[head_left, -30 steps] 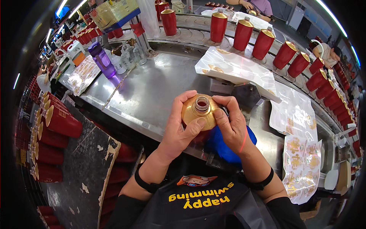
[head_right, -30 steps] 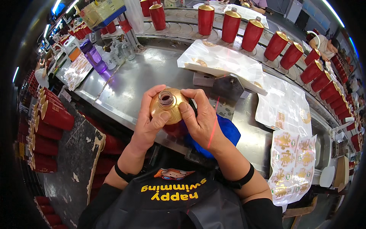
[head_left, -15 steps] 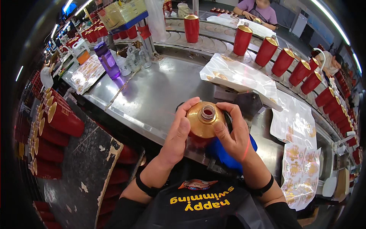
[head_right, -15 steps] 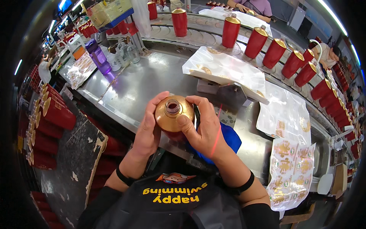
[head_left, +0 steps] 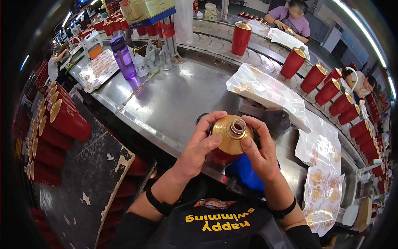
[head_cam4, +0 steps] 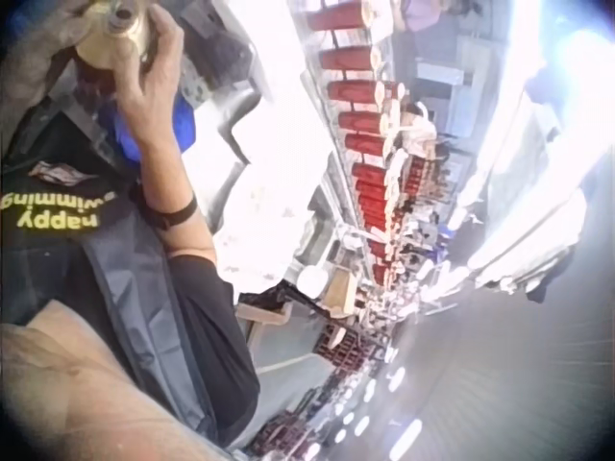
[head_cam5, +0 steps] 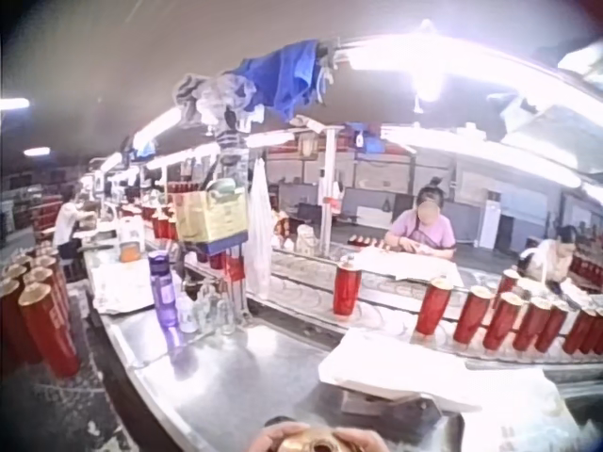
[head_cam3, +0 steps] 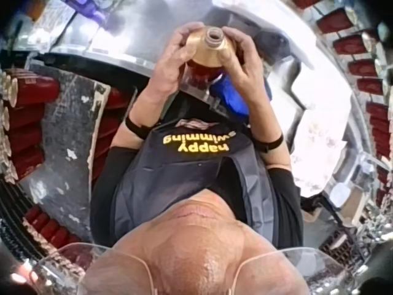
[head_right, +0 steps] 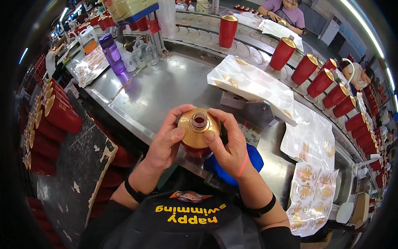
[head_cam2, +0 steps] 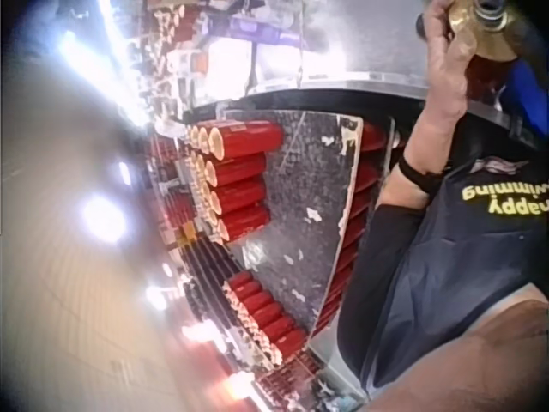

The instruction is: Manually applying and smoothing labels onto red bottles in a factory line.

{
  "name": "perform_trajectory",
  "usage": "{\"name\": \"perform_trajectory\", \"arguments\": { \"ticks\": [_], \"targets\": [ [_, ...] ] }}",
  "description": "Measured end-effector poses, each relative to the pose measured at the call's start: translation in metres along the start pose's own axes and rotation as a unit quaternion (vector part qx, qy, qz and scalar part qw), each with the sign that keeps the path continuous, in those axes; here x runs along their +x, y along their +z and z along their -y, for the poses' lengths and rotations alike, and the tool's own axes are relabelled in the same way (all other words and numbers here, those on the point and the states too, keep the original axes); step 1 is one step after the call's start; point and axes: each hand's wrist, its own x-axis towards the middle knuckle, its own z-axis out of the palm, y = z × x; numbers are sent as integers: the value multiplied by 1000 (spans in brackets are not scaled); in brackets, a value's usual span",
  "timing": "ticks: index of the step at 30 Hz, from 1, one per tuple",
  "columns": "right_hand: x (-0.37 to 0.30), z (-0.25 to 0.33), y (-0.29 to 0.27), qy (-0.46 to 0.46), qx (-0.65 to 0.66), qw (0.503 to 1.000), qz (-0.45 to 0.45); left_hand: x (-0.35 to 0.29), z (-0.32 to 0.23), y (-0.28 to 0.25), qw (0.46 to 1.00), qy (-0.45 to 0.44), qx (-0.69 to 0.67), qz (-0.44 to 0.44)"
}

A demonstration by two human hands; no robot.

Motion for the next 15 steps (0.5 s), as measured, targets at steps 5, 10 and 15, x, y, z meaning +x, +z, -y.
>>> {"name": "perform_trajectory", "arguments": {
  "ticks": [5,10,15],
  "targets": [
    [1,-1,0,-4,8,1000,10,11,-7,-2,995,-65,-77,-19],
    [2,0,0,-11,13,1000,17,14,-3,1,998,-52,-4,-20],
    [2,-1,-2,-8,5,1000,16,15,-8,-2,996,-78,-44,-11]
  ]
}}
